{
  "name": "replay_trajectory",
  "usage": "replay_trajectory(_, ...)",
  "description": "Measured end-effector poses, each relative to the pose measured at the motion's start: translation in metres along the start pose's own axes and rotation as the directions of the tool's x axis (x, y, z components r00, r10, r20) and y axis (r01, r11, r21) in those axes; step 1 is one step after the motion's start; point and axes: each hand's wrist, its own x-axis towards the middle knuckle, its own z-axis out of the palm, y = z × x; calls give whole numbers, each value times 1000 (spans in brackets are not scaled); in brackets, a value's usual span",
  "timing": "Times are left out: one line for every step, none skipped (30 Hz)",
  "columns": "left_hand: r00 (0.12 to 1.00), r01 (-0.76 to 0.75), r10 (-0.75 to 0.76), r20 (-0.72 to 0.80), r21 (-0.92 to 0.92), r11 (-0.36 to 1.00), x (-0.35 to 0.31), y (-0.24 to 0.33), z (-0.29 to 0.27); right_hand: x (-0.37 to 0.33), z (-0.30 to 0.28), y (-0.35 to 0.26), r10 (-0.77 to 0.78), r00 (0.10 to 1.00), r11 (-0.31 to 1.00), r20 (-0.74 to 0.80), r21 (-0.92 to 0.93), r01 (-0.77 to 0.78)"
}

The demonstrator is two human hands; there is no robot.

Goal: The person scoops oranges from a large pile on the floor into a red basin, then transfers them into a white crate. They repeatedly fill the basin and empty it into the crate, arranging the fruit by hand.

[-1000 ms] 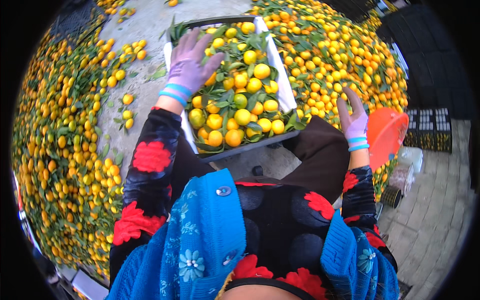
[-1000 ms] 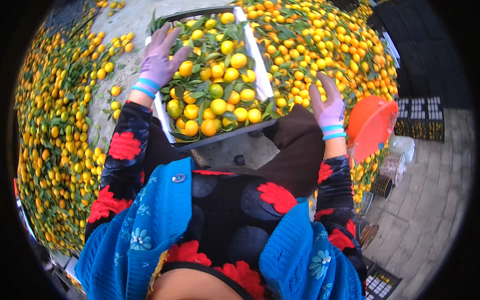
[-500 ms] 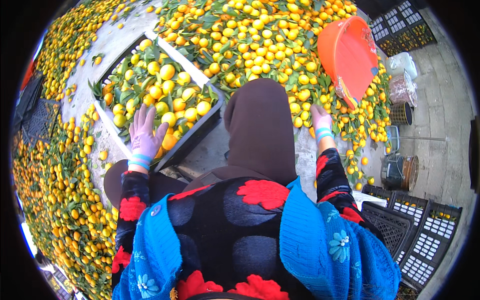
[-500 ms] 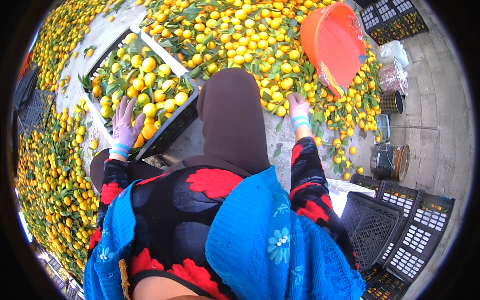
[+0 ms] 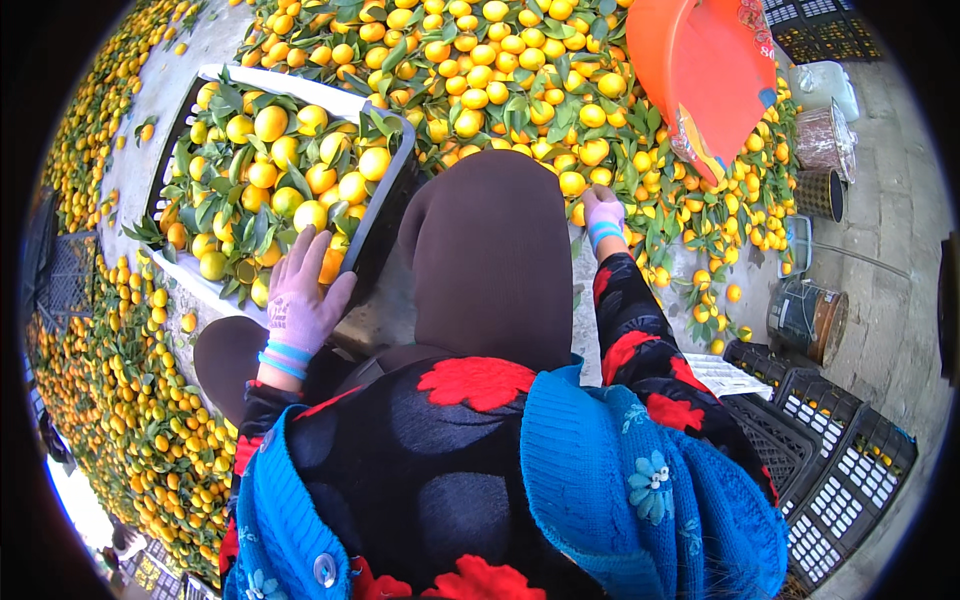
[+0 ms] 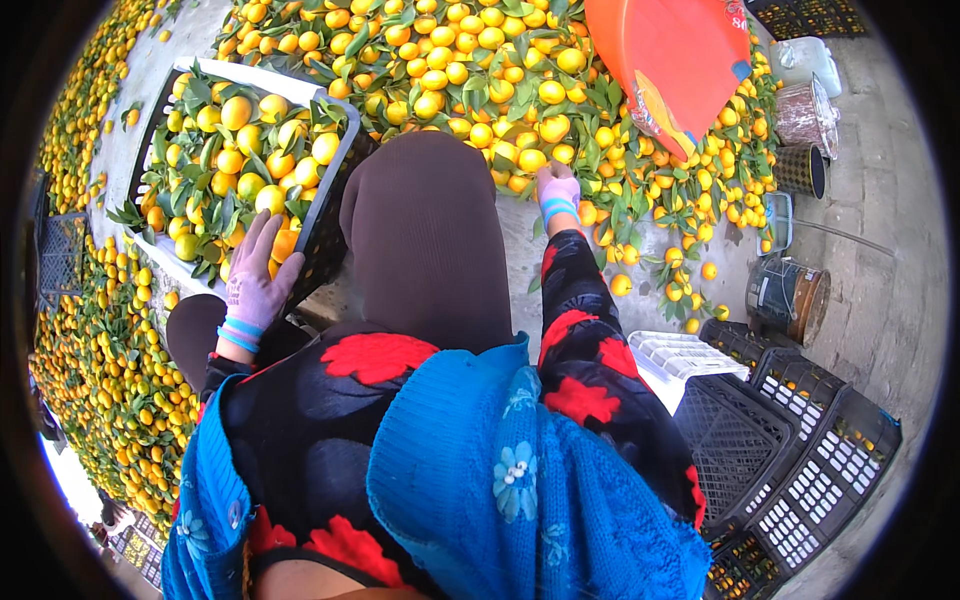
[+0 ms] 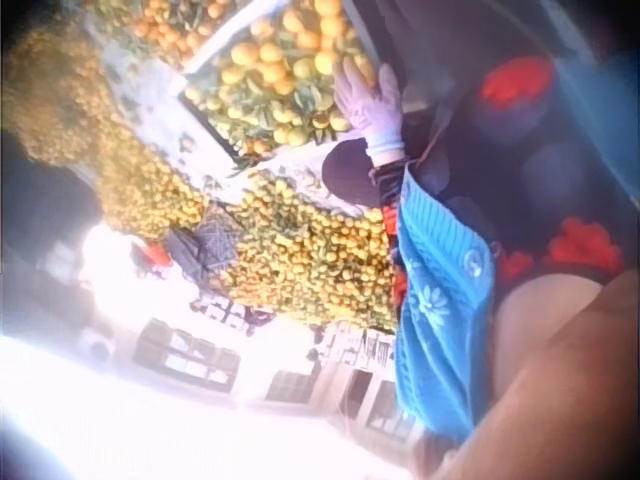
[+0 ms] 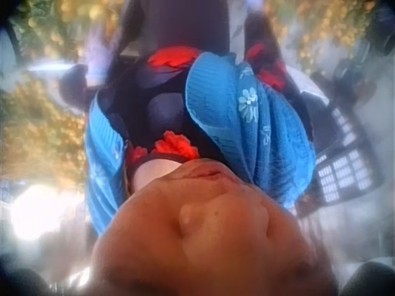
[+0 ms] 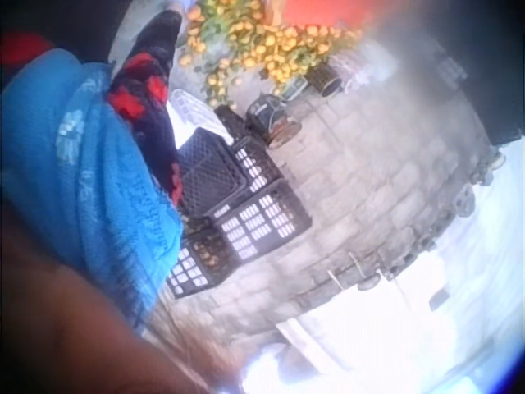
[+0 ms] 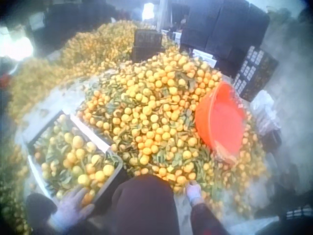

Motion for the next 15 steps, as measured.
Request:
replay_trajectory(996,58,-55,67,-51,997,4,0,2,13,-2,-2,-16,998,998,-63,57,20)
replay_trajectory(993,78,-73,90,-61,995,6,0,4,25,-7,-2,-24,994,1000,-103,15,25)
replay_trajectory(989,101,-93,115,-70,992,8,-1,5,38,-12,0,-76,989,996,-130,-56,70)
replay_trajectory(984,127,-115,137,-80,989,10,-3,5,53,-15,1,-25,997,999,-75,-35,23)
replay_trajectory(978,152,-137,158,-86,985,10,-4,6,69,-18,1,-8,1000,1000,-24,-2,8)
replay_trajectory(986,136,-125,113,-101,986,12,-5,8,84,-12,0,56,998,995,-22,86,-54)
replay_trajectory(983,122,-111,148,-65,990,13,-6,11,95,-3,0,121,992,980,-38,163,-113)
replay_trajectory(982,82,-76,171,-32,996,13,-5,14,106,-1,-1,112,994,984,5,137,-111)
replay_trajectory(986,38,-38,163,-1,999,14,-5,17,113,8,-1,103,994,989,-40,113,-98)
replay_trajectory(971,0,-39,235,162,987,15,-3,23,120,11,-3,127,991,990,46,-62,-124)
replay_trajectory(969,34,-70,238,155,987,15,1,29,126,14,-7,164,982,963,97,-230,-139)
replay_trajectory(981,33,-60,187,144,989,17,0,33,125,19,-8,-88,996,919,-10,-387,77)
replay_trajectory(960,99,-143,241,187,977,20,1,36,127,20,-12,22,999,915,-42,-401,-37)
replay_trajectory(958,103,-140,251,154,983,23,0,39,125,19,-16,34,998,936,-48,-350,-49)
replay_trajectory(945,133,-170,280,148,980,27,-1,41,124,17,-20,86,996,951,-28,-297,-91)
